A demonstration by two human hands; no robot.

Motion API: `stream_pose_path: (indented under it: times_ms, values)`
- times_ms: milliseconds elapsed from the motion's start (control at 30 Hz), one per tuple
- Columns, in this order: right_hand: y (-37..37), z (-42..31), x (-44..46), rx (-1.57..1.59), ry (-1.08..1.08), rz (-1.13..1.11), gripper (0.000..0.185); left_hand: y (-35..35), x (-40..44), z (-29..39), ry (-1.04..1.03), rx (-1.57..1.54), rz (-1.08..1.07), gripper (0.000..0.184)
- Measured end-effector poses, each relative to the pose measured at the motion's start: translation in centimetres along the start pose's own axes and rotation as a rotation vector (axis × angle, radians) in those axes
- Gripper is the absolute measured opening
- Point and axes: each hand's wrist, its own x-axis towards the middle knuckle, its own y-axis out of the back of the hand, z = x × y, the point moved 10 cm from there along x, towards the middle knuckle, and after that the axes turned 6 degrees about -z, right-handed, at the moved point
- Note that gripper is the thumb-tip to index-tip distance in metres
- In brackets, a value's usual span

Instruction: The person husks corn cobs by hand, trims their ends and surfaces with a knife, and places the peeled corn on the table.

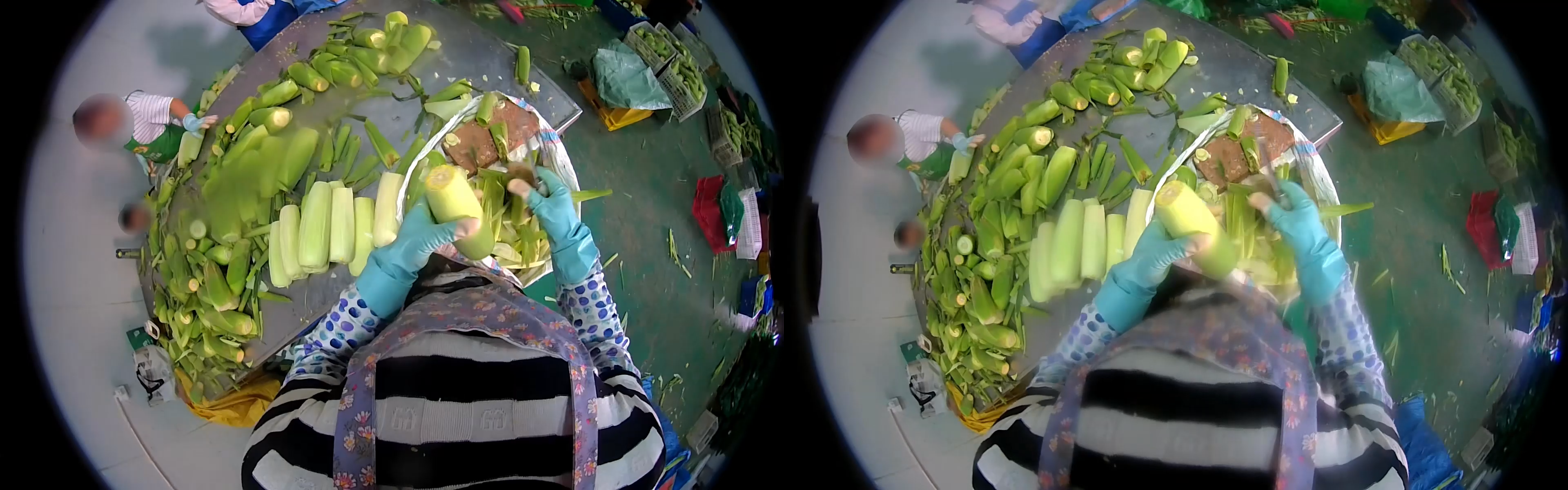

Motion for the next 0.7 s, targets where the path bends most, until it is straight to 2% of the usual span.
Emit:
stream_pose_path:
  times_ms: [33, 67, 133, 267, 333, 400, 467, 500, 533, 567, 600, 700]
  values:
    - [-1.8, -0.6, -1.1, -0.013, -0.117, -0.156, 0.046, 0.1, 0.0, 0.0, -0.033, 0.134, 0.026, 0.069]
    - [-2.9, -2.4, -2.0, -0.01, -0.123, -0.153, 0.046, -0.4, 0.1, -0.1, -0.026, 0.133, 0.025, 0.069]
    - [-7.5, -6.6, -3.6, 0.189, -0.033, -0.429, 0.048, -1.6, 0.5, 0.6, -0.008, 0.135, 0.03, 0.074]
    - [-8.1, -7.9, -4.7, 0.398, -0.138, -0.471, 0.053, -2.1, 0.9, 0.7, -0.071, 0.213, 0.026, 0.073]
    - [-5.9, -7.4, -3.8, 0.086, 0.02, -0.318, 0.052, -2.1, 0.8, 0.9, -0.101, 0.23, 0.014, 0.073]
    - [-5.1, -7.3, -3.9, 0.016, -0.008, -0.315, 0.052, -2.0, 0.6, 1.0, -0.133, 0.248, 0.003, 0.073]
    - [-5.1, -10.2, -4.4, -0.565, 0.267, -0.273, 0.057, -1.6, 0.2, 1.2, -0.179, 0.395, 0.044, 0.075]
    - [-5.4, -10.4, -4.5, -0.609, 0.305, -0.267, 0.061, -1.6, 0.3, 1.1, -0.174, 0.395, 0.041, 0.075]
    - [-5.6, -10.7, -4.7, -0.608, 0.302, -0.265, 0.061, -1.7, 0.4, 1.4, -0.174, 0.53, 0.052, 0.076]
    - [-6.3, -11.5, -5.2, -0.751, 0.319, -0.271, 0.062, -1.8, 0.5, 1.6, -0.175, 0.666, 0.064, 0.076]
    - [-7.0, -12.2, -5.6, -0.893, 0.335, -0.278, 0.062, -1.8, 0.6, 1.4, -0.175, 0.666, 0.064, 0.076]
    - [-7.2, -11.7, -5.8, -0.975, 0.27, -0.297, 0.06, -1.8, 0.4, 1.9, -0.216, 0.524, 0.104, 0.073]
